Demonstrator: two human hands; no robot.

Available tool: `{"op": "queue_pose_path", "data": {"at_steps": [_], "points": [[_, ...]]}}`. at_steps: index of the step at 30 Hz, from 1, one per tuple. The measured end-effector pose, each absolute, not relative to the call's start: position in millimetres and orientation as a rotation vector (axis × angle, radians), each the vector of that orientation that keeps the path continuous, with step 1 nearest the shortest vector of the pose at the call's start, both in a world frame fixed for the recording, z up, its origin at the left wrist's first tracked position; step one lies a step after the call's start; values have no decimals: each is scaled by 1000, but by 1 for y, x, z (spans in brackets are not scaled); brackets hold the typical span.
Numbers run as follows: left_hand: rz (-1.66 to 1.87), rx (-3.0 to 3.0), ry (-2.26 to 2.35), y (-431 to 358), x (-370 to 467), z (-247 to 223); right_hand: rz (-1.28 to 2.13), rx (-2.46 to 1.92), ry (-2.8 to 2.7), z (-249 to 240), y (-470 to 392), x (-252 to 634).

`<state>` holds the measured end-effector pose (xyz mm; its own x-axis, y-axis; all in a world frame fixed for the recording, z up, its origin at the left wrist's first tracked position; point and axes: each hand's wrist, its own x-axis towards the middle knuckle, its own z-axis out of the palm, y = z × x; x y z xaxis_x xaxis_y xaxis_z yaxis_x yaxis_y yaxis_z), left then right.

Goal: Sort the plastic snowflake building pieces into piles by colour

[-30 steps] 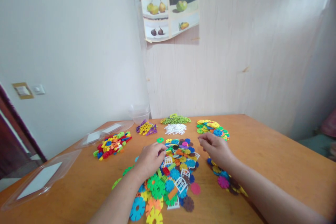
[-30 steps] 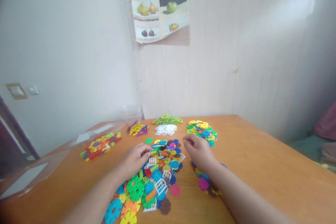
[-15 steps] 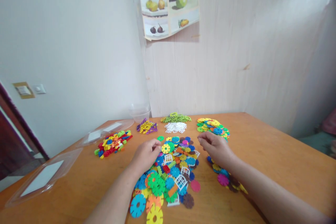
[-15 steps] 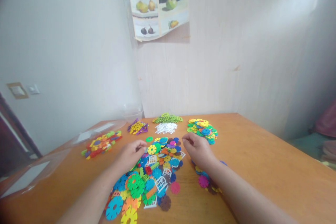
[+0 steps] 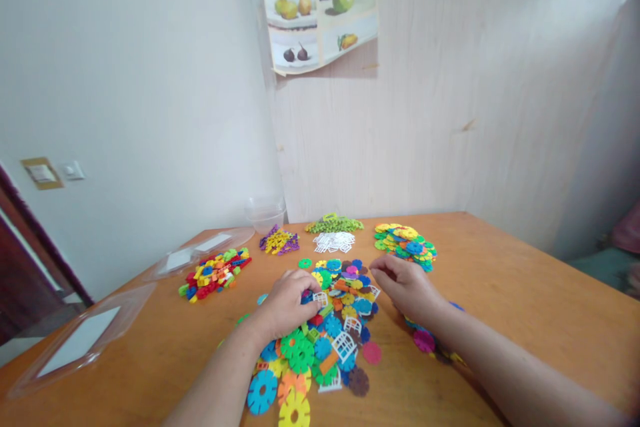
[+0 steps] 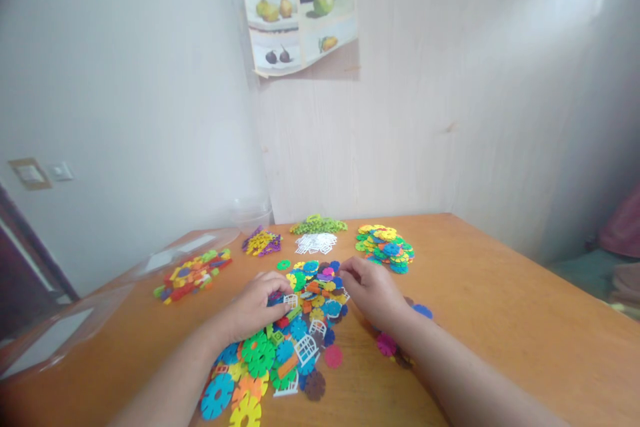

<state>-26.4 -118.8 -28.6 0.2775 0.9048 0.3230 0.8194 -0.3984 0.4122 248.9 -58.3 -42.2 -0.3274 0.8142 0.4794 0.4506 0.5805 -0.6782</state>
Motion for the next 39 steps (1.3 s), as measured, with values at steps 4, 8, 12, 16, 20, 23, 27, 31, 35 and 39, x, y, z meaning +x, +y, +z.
{"op": "queue_pose_path", "data": {"at_steps": [4, 8, 12, 16, 20, 23, 27, 31, 35, 39], "points": [[835, 2313, 1659, -117, -25, -30, 547, -1013, -1991, -44, -59, 247], [949, 2146, 1725, -113, -28, -33, 563, -1024, -2018, -45, -59, 244], [1031, 1926, 1762, -109, -35, -34, 572, -1028, -2023, -44, -59, 243], [1167, 1745, 1771, -109, -34, -29, 567, -1042, -2013, -45, -60, 243], [1294, 1574, 1658, -112, -28, -23, 609, -1020, -2006, -47, -62, 240], [1325, 1509, 1555, -115, -24, -19, 661, -978, -2007, -46, -69, 234], [1281, 1495, 1428, -121, -18, -16, 800, -962, -1954, -39, -82, 218], [1241, 1509, 1342, -124, -12, -16, 1012, -987, -1882, -32, -92, 199], [1215, 1528, 1294, -125, -10, -19, 1267, -1014, -1818, -27, -94, 182], [1224, 1525, 1299, -124, -11, -20, 1399, -1066, -1735, -25, -88, 171]]}}
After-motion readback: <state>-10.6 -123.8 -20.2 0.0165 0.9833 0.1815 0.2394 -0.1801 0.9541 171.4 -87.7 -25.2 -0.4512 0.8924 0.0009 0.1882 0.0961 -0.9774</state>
